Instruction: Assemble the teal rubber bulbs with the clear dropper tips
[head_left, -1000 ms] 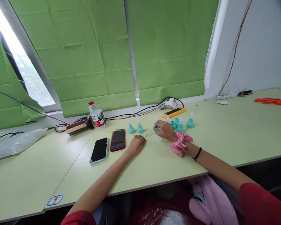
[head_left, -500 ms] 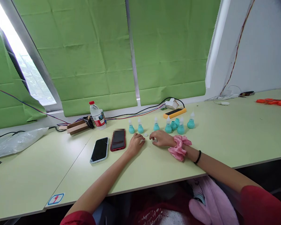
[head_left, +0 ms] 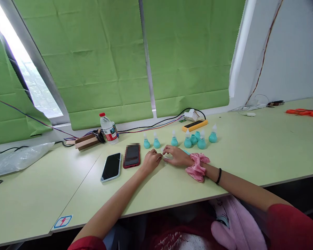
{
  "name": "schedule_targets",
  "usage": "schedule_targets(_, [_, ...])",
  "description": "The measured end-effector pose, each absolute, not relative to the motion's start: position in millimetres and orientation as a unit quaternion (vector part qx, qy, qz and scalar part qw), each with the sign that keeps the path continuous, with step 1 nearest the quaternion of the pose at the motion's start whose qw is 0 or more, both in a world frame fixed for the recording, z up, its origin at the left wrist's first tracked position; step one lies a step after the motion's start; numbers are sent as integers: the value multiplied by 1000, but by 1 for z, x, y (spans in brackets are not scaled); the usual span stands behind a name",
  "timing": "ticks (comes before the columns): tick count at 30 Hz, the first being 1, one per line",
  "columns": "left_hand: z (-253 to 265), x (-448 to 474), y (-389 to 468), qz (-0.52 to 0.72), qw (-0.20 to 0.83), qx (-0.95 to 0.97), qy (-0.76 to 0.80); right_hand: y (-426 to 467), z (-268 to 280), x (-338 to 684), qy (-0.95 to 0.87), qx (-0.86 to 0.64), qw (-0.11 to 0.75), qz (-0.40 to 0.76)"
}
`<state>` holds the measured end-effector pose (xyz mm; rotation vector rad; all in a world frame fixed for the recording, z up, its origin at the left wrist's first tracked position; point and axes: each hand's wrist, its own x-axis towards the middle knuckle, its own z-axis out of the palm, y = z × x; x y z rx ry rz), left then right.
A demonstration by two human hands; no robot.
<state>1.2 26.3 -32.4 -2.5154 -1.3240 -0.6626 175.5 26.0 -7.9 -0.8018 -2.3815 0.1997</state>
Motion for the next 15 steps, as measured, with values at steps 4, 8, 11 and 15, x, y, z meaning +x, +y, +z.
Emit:
schedule_targets(4, [-32,2,25,-214,108,-868,-435,25,9,188,-905,-338,260,1])
schedule_targets(8, [-32,2,25,-198,104,-876,-427,32,19,206,-893,-394,212,-57])
schedule_targets(11, [-31,2,24,-190,104,-880,-423,38,17,217,-897,-417,148,-10])
schedule_targets(15, [-31,2,23,-194,105,-879,-423,41,8,229,-909,-398,79,94])
